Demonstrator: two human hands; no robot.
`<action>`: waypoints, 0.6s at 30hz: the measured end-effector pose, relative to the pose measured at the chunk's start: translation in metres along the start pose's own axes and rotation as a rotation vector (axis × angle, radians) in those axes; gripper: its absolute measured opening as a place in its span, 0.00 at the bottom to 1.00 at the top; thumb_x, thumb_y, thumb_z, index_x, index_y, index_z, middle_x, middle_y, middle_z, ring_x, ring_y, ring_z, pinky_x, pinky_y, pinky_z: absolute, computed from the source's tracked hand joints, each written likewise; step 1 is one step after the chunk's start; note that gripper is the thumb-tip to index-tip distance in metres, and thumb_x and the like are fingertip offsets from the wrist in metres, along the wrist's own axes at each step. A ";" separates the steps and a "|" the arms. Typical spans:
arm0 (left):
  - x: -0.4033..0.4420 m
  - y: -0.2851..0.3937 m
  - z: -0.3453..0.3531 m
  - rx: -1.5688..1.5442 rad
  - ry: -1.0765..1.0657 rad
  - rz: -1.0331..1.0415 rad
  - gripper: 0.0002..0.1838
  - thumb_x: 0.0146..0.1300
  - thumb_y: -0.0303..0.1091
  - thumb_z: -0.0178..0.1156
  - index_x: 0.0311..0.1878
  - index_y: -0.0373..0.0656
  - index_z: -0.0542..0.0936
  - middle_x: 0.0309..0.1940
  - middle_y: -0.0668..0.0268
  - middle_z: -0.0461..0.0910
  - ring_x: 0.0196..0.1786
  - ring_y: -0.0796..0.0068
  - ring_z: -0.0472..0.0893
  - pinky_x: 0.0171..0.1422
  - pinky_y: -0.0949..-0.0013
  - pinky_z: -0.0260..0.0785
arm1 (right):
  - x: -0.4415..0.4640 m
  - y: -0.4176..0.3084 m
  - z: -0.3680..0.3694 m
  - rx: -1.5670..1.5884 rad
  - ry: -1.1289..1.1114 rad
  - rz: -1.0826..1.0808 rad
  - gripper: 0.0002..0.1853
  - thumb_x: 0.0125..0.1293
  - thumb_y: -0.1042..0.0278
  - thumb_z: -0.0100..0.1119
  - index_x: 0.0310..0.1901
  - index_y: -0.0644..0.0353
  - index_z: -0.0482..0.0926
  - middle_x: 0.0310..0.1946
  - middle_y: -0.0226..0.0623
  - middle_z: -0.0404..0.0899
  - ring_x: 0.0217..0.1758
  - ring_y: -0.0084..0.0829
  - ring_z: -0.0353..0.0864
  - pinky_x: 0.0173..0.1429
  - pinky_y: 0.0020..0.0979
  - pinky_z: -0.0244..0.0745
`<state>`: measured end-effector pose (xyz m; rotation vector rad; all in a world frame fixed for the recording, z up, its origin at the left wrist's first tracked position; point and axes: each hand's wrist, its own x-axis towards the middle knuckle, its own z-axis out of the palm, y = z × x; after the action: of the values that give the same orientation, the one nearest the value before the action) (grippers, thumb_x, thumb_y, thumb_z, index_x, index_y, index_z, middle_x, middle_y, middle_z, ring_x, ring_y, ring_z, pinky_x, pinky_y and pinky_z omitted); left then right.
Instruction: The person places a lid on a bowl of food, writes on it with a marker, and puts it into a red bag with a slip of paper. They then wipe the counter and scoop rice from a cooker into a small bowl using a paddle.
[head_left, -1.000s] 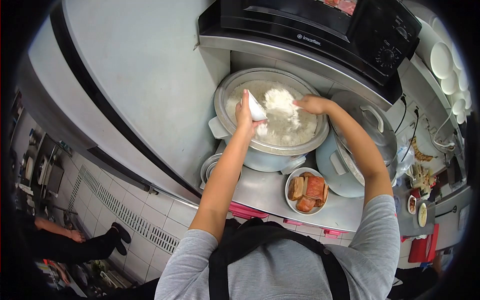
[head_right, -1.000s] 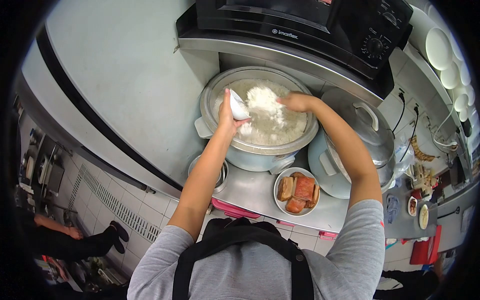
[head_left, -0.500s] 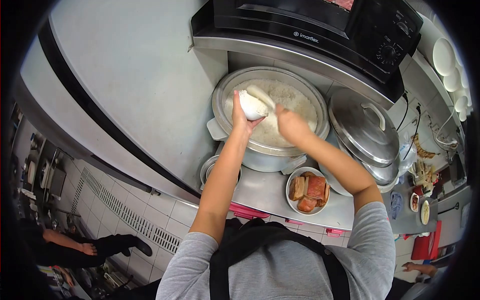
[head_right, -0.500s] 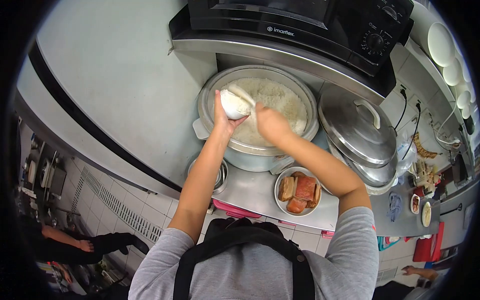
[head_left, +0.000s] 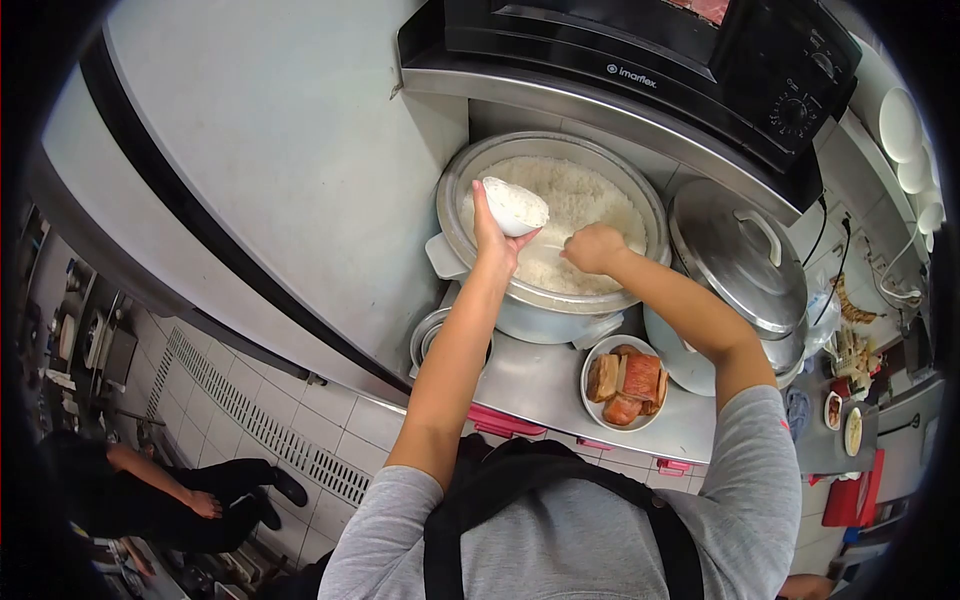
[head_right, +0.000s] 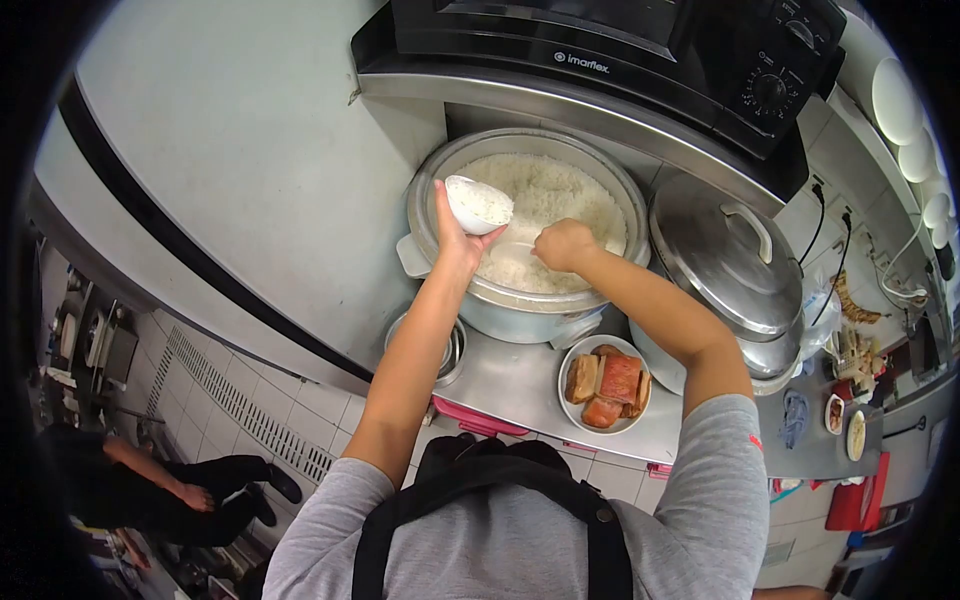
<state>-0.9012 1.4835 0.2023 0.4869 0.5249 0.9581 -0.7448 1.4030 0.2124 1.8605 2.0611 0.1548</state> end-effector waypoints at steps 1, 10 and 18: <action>0.000 0.000 0.001 0.013 0.005 0.000 0.48 0.49 0.77 0.43 0.64 0.49 0.60 0.61 0.56 0.64 0.61 0.53 0.67 0.58 0.45 0.64 | -0.005 -0.006 -0.004 -0.025 -0.063 -0.062 0.21 0.64 0.50 0.44 0.30 0.57 0.82 0.30 0.42 0.81 0.34 0.42 0.81 0.40 0.42 0.74; -0.001 0.000 0.001 -0.014 0.012 0.002 0.47 0.50 0.77 0.44 0.64 0.50 0.59 0.61 0.57 0.64 0.60 0.53 0.67 0.58 0.45 0.64 | -0.022 0.031 0.008 0.468 -0.212 -0.179 0.27 0.65 0.44 0.44 0.26 0.61 0.79 0.21 0.41 0.78 0.23 0.39 0.76 0.29 0.38 0.69; 0.000 -0.001 0.003 0.007 0.018 -0.012 0.46 0.50 0.76 0.43 0.64 0.51 0.60 0.60 0.58 0.65 0.60 0.54 0.68 0.57 0.45 0.65 | -0.034 0.092 -0.022 1.074 -0.287 0.215 0.27 0.65 0.41 0.45 0.18 0.55 0.69 0.09 0.23 0.57 0.10 0.17 0.55 0.14 0.23 0.50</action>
<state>-0.8993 1.4826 0.2039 0.4816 0.5471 0.9505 -0.6631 1.3846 0.2689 2.4289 1.8405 -1.3203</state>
